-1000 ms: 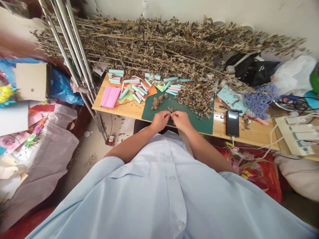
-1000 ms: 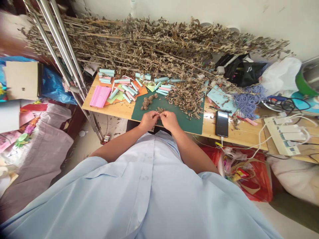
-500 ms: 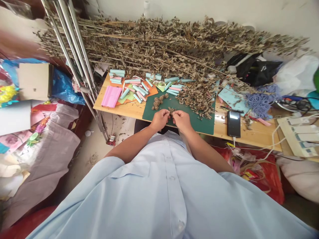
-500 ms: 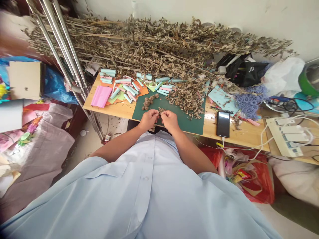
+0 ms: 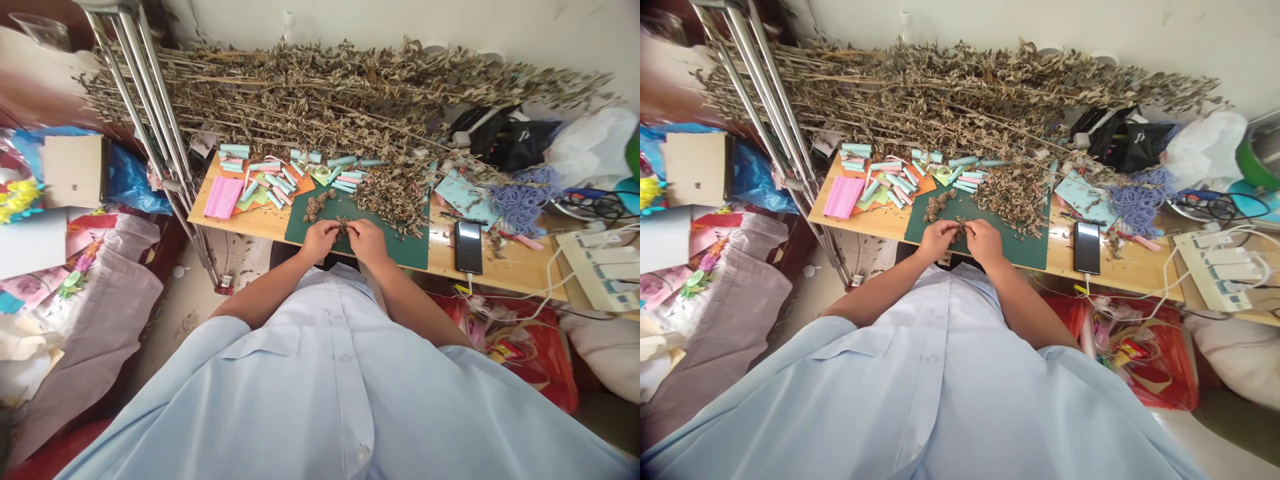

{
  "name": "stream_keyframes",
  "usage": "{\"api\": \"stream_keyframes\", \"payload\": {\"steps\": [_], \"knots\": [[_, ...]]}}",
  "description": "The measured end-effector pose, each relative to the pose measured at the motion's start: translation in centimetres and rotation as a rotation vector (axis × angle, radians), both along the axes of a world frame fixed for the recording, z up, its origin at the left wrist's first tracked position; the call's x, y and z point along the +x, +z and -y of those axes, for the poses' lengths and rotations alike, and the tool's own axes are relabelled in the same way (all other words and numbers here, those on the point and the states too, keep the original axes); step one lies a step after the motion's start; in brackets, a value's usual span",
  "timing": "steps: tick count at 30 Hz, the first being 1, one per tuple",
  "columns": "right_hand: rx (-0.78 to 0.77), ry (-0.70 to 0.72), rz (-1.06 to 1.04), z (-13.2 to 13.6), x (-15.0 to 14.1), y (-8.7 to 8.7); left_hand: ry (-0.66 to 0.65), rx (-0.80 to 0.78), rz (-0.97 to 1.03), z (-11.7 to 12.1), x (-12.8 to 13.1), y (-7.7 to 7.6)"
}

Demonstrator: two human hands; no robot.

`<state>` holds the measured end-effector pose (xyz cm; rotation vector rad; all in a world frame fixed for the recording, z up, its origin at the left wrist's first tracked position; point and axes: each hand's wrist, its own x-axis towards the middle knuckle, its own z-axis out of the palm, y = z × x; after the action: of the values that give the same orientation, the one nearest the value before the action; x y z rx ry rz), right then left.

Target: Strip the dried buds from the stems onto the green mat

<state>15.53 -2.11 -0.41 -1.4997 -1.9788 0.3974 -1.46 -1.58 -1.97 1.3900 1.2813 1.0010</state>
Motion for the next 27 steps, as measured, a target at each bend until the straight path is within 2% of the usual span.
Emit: {"api": "stream_keyframes", "payload": {"steps": [4, 7, 10, 14, 18, 21, 27], "knots": [[0.004, -0.03, -0.014, 0.2, 0.3, 0.1, -0.021, 0.097, -0.044, 0.1, -0.4, 0.1], [0.002, -0.059, -0.046, 0.4, 0.4, 0.1, -0.041, 0.099, -0.055, 0.2, -0.6, 0.2], [0.006, -0.075, -0.083, 0.6, 0.5, 0.0, -0.066, 0.176, -0.165, 0.0, -0.5, 0.8], [0.024, -0.086, -0.113, 0.9, 0.8, -0.3, -0.168, 0.379, -0.345, -0.7, -0.3, 1.8], [0.032, -0.097, -0.145, 1.1, 1.2, -0.6, -0.27, 0.464, -0.404, -1.5, -0.5, 2.4], [0.042, -0.107, -0.19, 1.2, 1.6, -1.0, -0.307, 0.448, -0.353, -1.9, -0.9, 2.5], [0.065, -0.147, -0.311, 1.5, 2.0, -1.6, -0.366, 0.194, -0.053, -2.4, -1.5, 2.6]]}}
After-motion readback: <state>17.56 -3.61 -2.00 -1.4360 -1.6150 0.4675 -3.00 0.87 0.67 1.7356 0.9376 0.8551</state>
